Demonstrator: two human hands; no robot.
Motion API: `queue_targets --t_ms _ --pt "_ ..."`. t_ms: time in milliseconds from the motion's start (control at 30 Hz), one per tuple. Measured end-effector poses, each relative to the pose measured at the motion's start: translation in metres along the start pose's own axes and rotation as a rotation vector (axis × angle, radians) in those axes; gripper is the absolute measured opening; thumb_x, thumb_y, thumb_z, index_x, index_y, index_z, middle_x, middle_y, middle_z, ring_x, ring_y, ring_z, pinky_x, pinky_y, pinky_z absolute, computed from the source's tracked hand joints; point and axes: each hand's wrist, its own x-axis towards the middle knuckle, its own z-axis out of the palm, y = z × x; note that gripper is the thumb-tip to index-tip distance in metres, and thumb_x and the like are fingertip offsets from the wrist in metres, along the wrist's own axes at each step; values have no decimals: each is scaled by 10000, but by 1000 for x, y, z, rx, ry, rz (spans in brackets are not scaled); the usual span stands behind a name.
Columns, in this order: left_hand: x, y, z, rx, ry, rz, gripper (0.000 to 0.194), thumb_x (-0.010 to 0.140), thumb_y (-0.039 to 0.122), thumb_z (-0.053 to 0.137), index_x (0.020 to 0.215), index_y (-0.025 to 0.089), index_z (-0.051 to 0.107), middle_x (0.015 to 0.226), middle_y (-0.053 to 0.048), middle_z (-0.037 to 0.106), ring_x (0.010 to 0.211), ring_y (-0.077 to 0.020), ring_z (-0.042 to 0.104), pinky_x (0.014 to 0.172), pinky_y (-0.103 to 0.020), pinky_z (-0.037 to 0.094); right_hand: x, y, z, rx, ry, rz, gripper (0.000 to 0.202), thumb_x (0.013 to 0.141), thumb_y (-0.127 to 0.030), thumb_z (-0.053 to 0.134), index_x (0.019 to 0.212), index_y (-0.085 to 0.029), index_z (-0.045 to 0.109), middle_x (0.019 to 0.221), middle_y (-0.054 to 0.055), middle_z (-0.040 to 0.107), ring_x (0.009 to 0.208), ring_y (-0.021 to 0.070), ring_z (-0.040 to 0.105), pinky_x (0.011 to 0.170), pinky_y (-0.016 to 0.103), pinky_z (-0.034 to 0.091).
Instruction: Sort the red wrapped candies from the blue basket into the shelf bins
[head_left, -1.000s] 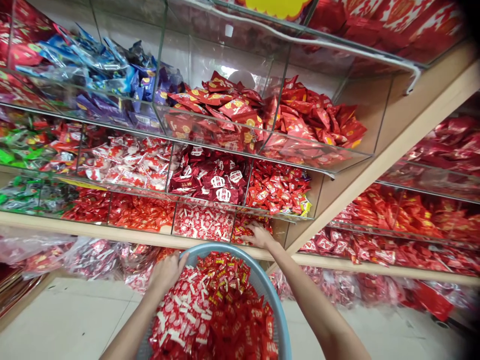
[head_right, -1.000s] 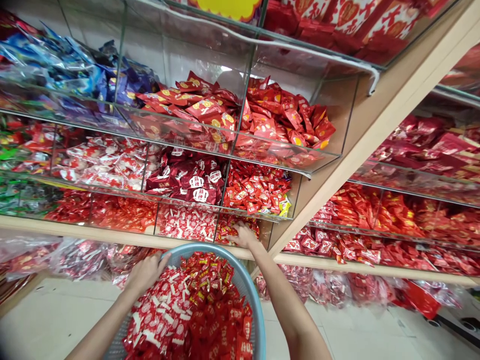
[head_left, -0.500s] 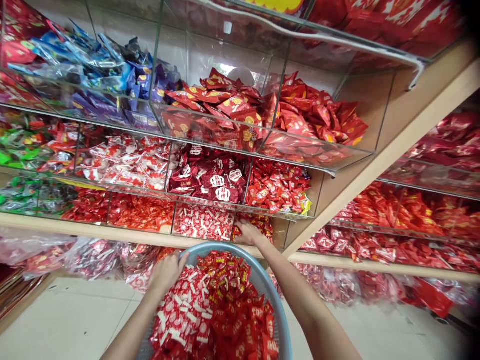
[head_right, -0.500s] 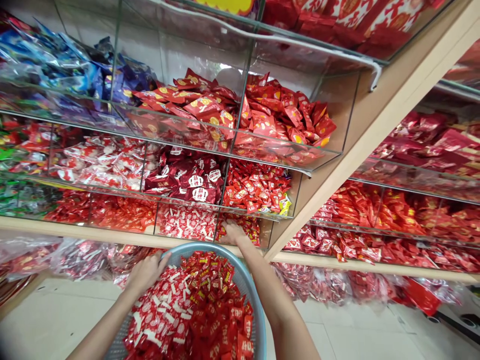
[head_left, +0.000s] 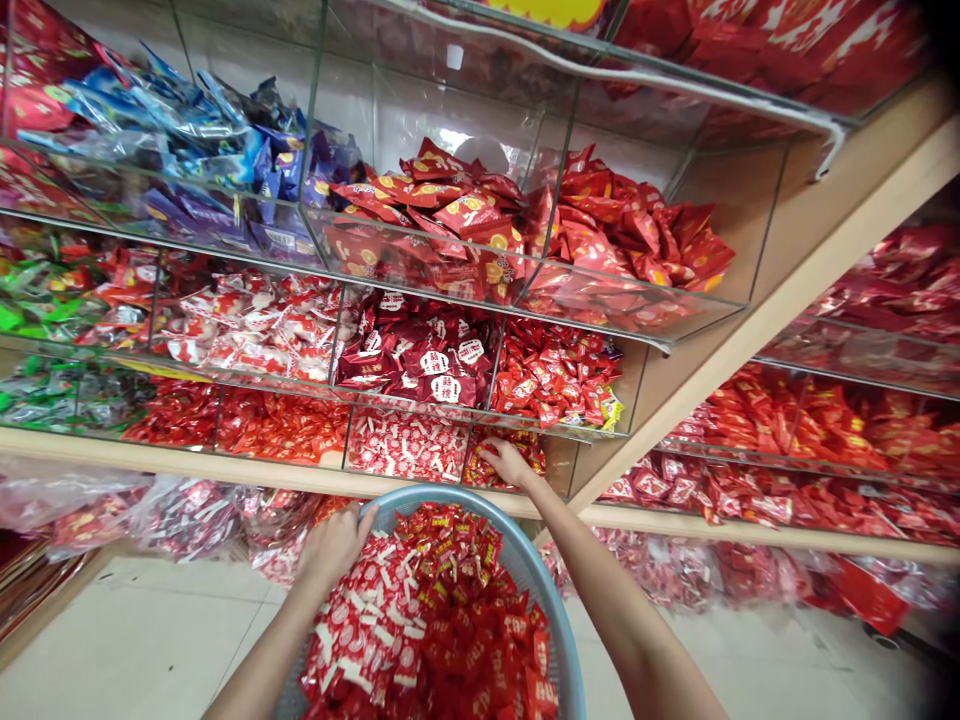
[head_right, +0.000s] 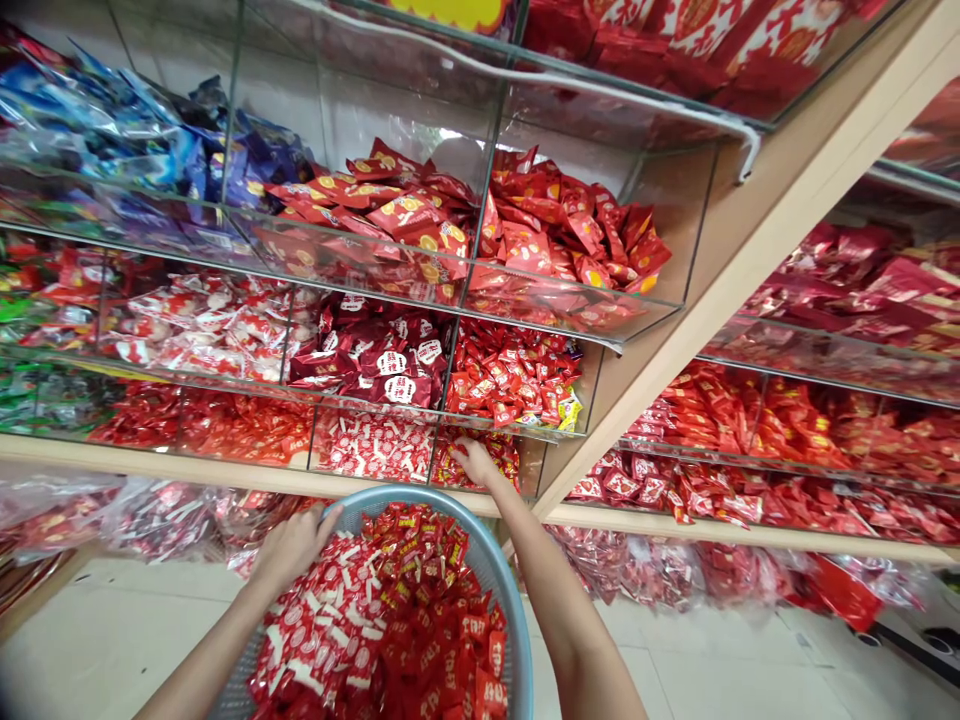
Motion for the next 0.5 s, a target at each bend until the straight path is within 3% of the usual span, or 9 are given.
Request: queue_targets --t_ms 100,233,400,500 --pt "0 0 0 0 0 -2 645 896 562 119 1015 144 596 883 -175 701 866 -310 667 742 -402 477 1 6 -2 165 152 81 269 837 -343 456 973 -168 610 1000 95 668 900 212 606 795 321 465" --pt "0 1 -1 -1 2 -8 642 896 560 128 1038 144 596 877 -169 703 852 -304 669 740 -398 476 4 8 -6 385 278 204 351 818 -484 420 893 -173 564 765 70 640 555 158 530 511 278 430" --pt "1 0 0 10 7 -10 647 895 561 127 1044 144 598 885 -177 701 865 -313 666 741 -406 476 -2 -2 -20 591 316 255 413 716 -589 532 760 -179 511 685 35 591 422 68 341 394 225 293" --pt "2 -1 2 6 10 5 648 895 564 119 1021 150 602 882 -168 703 861 -306 667 737 -404 479 -20 -14 -29 702 240 238 446 649 -574 637 805 -165 551 703 15 599 424 46 318 389 202 249"
